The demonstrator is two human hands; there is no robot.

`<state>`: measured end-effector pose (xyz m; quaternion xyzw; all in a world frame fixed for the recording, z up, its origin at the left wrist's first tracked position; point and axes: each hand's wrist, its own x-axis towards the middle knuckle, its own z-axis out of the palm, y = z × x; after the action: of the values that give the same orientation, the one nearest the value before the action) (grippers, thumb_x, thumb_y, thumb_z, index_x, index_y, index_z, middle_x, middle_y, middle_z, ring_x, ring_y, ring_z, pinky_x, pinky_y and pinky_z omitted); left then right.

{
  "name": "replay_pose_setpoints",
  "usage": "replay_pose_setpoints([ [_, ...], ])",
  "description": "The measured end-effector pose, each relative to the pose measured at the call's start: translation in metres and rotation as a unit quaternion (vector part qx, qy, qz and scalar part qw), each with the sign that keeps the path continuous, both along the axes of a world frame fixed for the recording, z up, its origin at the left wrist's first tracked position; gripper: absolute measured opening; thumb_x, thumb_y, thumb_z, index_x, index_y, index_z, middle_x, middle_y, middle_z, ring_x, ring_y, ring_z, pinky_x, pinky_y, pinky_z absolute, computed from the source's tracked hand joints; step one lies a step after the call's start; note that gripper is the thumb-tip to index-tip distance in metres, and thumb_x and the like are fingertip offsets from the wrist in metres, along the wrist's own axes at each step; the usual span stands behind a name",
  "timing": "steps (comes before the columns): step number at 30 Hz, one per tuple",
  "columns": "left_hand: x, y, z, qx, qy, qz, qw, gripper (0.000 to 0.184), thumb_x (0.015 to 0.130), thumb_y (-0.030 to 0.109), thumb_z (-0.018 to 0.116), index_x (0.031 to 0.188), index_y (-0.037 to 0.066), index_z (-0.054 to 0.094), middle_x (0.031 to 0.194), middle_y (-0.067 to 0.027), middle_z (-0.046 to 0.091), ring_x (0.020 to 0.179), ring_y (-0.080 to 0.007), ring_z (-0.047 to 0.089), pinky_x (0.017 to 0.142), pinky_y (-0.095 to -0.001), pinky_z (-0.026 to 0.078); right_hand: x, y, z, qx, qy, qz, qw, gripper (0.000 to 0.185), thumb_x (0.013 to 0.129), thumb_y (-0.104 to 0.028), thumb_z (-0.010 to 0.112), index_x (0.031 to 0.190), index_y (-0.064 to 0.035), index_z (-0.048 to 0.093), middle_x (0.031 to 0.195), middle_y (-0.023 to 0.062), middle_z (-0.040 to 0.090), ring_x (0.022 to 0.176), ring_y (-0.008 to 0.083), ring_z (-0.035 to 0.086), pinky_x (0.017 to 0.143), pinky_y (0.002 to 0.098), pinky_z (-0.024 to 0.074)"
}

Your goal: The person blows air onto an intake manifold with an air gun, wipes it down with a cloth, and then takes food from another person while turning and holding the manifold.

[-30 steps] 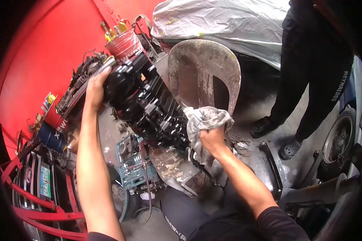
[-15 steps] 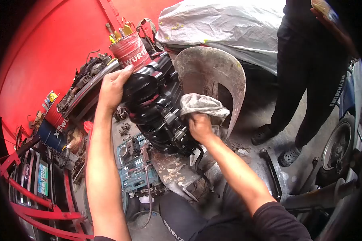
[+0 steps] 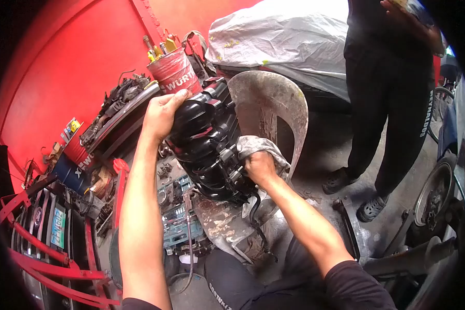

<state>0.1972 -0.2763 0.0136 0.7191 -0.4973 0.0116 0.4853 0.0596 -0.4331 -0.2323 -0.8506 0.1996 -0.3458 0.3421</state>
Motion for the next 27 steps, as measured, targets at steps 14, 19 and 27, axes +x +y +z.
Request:
replay_pose_setpoints([
  [14, 0.000, -0.002, -0.002, -0.003, 0.010, -0.007, 1.000, 0.037, 0.097, 0.032, 0.063, 0.104, -0.002, 0.074, 0.089, -0.0021, 0.072, 0.082, -0.0070, 0.060, 0.078, -0.0256, 0.048, -0.052, 0.024, -0.014, -0.176, 0.369, 0.001, 0.913, 0.022, 0.082, -0.023, 0.065, 0.092, -0.0054, 0.075, 0.099, 0.0166, 0.073, 0.100, 0.0284, 0.069, 0.092, 0.0439, 0.0488],
  [19, -0.003, -0.001, -0.001, -0.013, 0.026, -0.016, 0.999, 0.038, 0.097, 0.035, 0.063, 0.098, -0.001, 0.075, 0.083, 0.0003, 0.071, 0.077, -0.0060, 0.059, 0.073, -0.0263, 0.047, -0.117, 0.053, 0.047, -0.173, 0.251, 0.032, 0.952, 0.034, 0.090, -0.029, 0.061, 0.116, -0.0079, 0.069, 0.114, 0.0117, 0.070, 0.112, 0.0308, 0.064, 0.098, 0.0435, 0.0446],
  [27, 0.007, -0.005, -0.013, -0.036, -0.040, 0.004, 0.999, 0.042, 0.094, 0.041, 0.064, 0.093, 0.000, 0.073, 0.073, -0.0064, 0.067, 0.072, -0.0129, 0.059, 0.072, -0.0312, 0.047, -0.263, 0.051, -0.067, -0.004, 0.017, -0.165, 0.986, 0.043, 0.084, -0.019, 0.072, 0.122, -0.0032, 0.061, 0.121, 0.0183, 0.063, 0.115, 0.0363, 0.056, 0.102, 0.0442, 0.0428],
])
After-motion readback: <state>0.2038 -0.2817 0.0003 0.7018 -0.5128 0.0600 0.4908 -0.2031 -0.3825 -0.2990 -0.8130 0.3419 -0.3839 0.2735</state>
